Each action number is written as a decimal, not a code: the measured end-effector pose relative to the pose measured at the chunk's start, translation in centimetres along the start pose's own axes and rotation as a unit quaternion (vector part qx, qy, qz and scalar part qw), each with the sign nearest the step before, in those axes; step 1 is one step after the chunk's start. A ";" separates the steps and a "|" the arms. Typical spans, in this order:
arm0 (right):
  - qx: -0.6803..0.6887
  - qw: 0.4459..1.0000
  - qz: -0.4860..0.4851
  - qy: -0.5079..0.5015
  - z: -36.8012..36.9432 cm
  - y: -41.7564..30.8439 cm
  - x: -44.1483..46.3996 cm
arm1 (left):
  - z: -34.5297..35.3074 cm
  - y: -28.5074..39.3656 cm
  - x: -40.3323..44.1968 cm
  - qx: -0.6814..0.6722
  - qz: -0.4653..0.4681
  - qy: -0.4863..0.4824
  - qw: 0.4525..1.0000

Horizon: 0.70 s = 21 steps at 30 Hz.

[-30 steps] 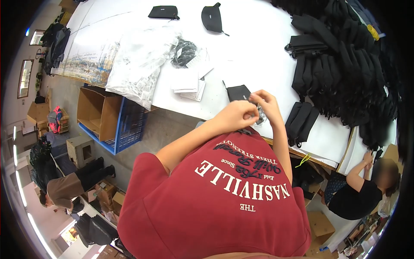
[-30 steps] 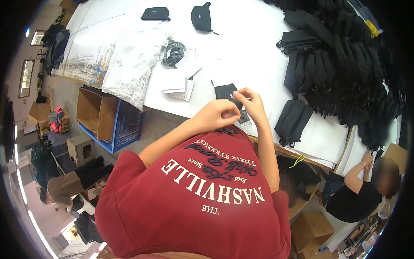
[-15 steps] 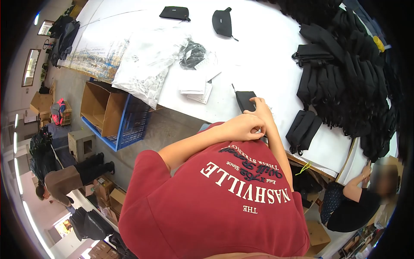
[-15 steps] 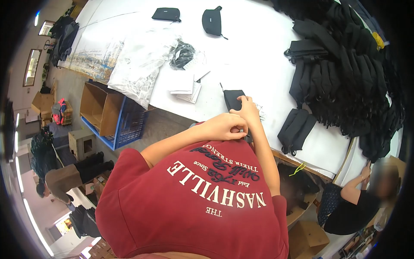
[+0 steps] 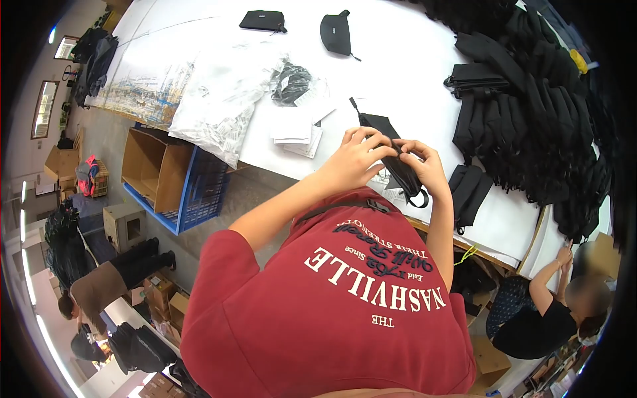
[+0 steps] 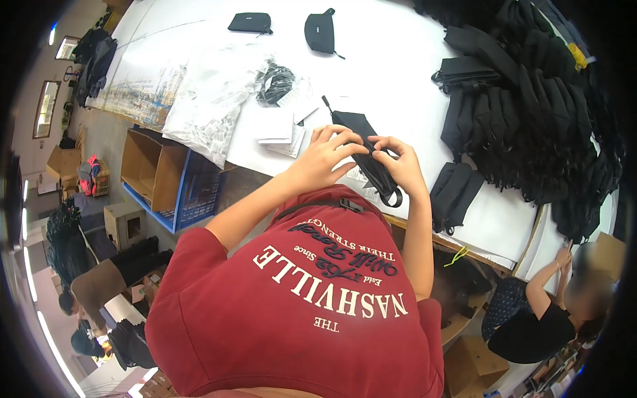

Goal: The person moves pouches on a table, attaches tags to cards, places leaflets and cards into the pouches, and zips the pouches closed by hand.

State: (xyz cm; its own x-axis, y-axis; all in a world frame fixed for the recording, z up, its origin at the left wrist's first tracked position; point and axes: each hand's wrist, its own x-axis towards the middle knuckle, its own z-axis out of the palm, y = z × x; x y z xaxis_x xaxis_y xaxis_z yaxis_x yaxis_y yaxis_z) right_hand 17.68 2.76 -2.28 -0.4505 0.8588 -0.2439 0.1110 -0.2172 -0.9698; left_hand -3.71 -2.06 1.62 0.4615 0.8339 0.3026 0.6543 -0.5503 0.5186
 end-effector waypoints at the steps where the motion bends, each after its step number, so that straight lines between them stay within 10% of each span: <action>1: 0.020 1.000 0.011 -0.017 0.0 -0.5 -0.1 | 0.2 -0.5 -0.1 0.031 0.019 -0.010 0.999; 21: 0.113 0.986 0.075 -0.101 -0.2 -1.8 -0.8 | -0.6 -1.1 0.8 -0.064 0.112 0.024 0.991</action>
State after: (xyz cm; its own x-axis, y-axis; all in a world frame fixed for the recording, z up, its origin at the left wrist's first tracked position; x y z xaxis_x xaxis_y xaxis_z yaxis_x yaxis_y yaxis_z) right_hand 17.98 2.52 -0.32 -0.6132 0.7045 -0.3573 0.0000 -0.4522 -0.8919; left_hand -4.39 -0.77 1.81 0.5555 0.6935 0.4588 0.4555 -0.7154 0.5298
